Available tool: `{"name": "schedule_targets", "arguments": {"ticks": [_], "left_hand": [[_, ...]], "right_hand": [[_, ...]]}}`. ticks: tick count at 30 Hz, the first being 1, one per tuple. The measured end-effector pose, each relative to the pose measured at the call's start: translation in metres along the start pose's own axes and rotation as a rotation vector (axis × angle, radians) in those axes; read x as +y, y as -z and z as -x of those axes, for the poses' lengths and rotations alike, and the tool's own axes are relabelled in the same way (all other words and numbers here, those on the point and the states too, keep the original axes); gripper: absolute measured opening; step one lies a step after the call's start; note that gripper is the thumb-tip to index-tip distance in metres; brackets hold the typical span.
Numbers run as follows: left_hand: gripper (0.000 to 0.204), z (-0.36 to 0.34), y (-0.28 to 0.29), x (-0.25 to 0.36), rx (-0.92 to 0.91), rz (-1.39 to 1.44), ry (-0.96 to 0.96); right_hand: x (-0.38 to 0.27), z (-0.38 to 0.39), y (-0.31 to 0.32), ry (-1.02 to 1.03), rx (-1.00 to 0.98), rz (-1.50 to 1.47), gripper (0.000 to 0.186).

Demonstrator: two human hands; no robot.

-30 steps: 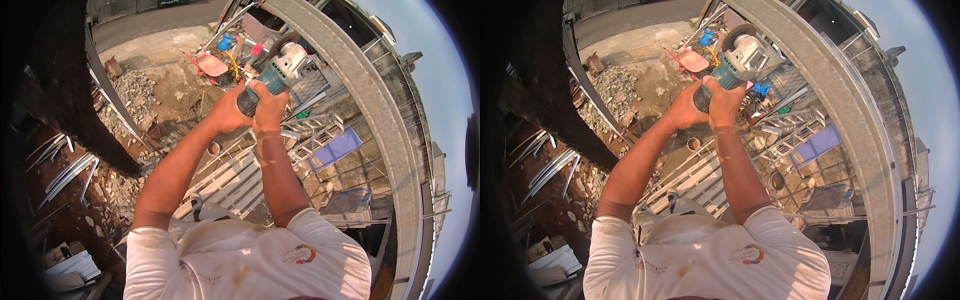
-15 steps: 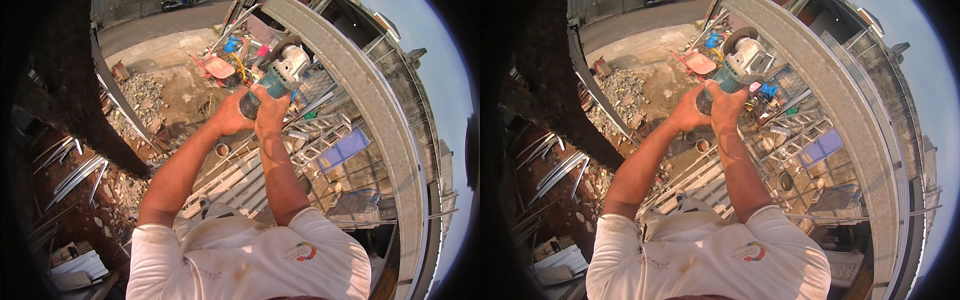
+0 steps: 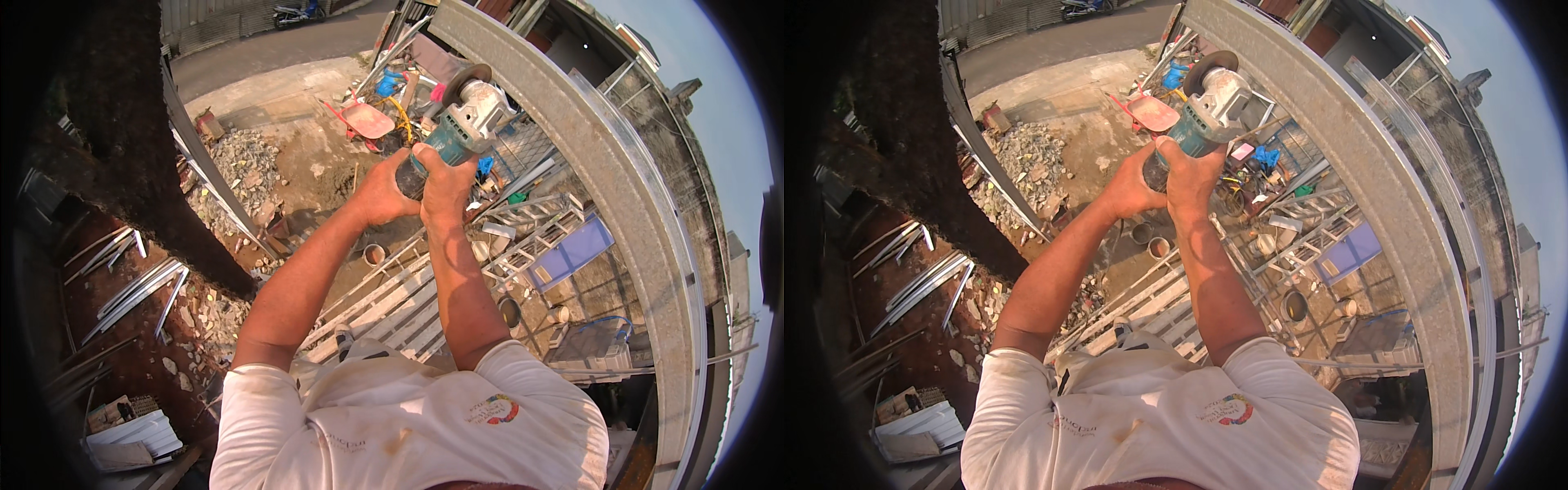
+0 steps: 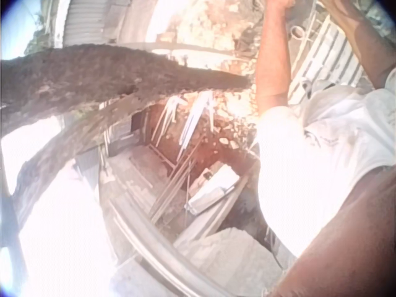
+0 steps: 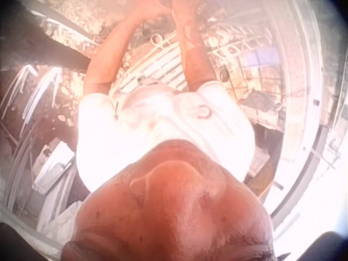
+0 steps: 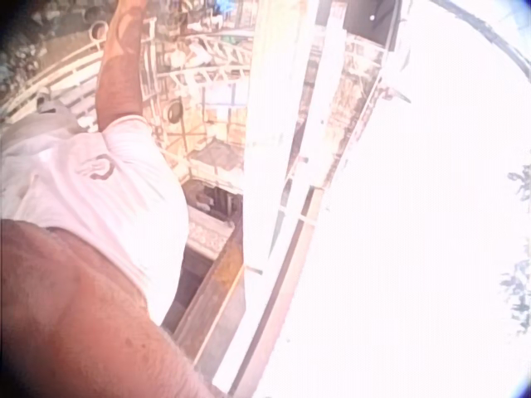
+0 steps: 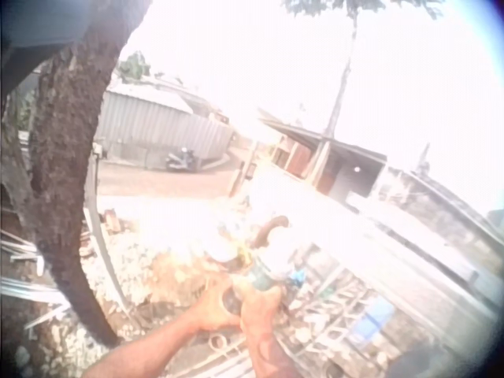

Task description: The person uses an angle grinder to cut a curved metal frame while standing on a wooden scaffold. He then measures the frame with a tape measure and marks it with a pen.

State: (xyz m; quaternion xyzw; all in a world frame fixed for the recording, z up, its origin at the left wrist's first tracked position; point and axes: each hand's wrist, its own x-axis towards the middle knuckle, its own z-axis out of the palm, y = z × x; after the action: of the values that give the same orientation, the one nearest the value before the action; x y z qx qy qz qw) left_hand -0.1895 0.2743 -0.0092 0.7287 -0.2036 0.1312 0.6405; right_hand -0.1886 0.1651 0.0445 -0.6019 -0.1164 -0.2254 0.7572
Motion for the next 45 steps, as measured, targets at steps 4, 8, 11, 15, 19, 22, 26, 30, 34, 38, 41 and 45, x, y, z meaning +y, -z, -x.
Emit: {"name": "schedule_targets", "arguments": {"ticks": [4, 8, 11, 15, 19, 22, 26, 30, 34, 38, 41, 45], "left_hand": [[0.075, -0.002, 0.001, 0.001, -0.011, -0.008, -0.005], [0.081, -0.002, 0.006, 0.008, -0.056, -0.006, 0.043], [0.084, -0.003, 0.006, 0.009, -0.077, 0.002, 0.055], [0.085, -0.004, 0.007, 0.008, -0.066, -0.015, 0.058], [0.084, -0.005, 0.007, 0.012, -0.073, 0.003, 0.056], [0.083, 0.000, 0.005, 0.007, -0.029, 0.020, 0.032], [0.080, 0.004, 0.017, 0.021, 0.014, -0.003, 0.023], [0.074, -0.004, 0.049, 0.050, -0.049, -0.151, 0.092], [0.059, -0.013, 0.069, 0.077, -0.103, -0.097, 0.077], [0.063, -0.017, 0.087, 0.092, -0.101, -0.166, 0.087], [0.066, -0.021, 0.098, 0.096, -0.108, -0.256, 0.075], [0.065, -0.030, 0.103, 0.115, -0.154, -0.290, 0.074]], "right_hand": [[0.000, -0.002, -0.002, 0.026, 0.008, -0.002, 0.065], [-0.004, -0.002, -0.005, 0.004, 0.006, -0.001, 0.066], [-0.006, -0.003, -0.003, 0.010, 0.022, 0.050, 0.067], [-0.013, -0.003, -0.009, 0.049, 0.008, 0.036, 0.067], [-0.019, -0.003, -0.008, -0.019, 0.025, 0.070, 0.068], [-0.014, -0.002, -0.008, 0.016, 0.007, 0.084, 0.065], [-0.015, 0.005, -0.017, 0.068, -0.030, 0.013, 0.067], [-0.024, 0.002, -0.026, 0.066, -0.135, -0.054, 0.074], [-0.022, -0.002, -0.048, 0.057, -0.138, -0.235, 0.073], [-0.031, -0.002, -0.066, 0.047, -0.123, -0.403, 0.072], [-0.032, -0.006, -0.074, 0.067, -0.146, -0.465, 0.068], [-0.037, -0.010, -0.084, 0.101, -0.045, -0.483, 0.069]]}}
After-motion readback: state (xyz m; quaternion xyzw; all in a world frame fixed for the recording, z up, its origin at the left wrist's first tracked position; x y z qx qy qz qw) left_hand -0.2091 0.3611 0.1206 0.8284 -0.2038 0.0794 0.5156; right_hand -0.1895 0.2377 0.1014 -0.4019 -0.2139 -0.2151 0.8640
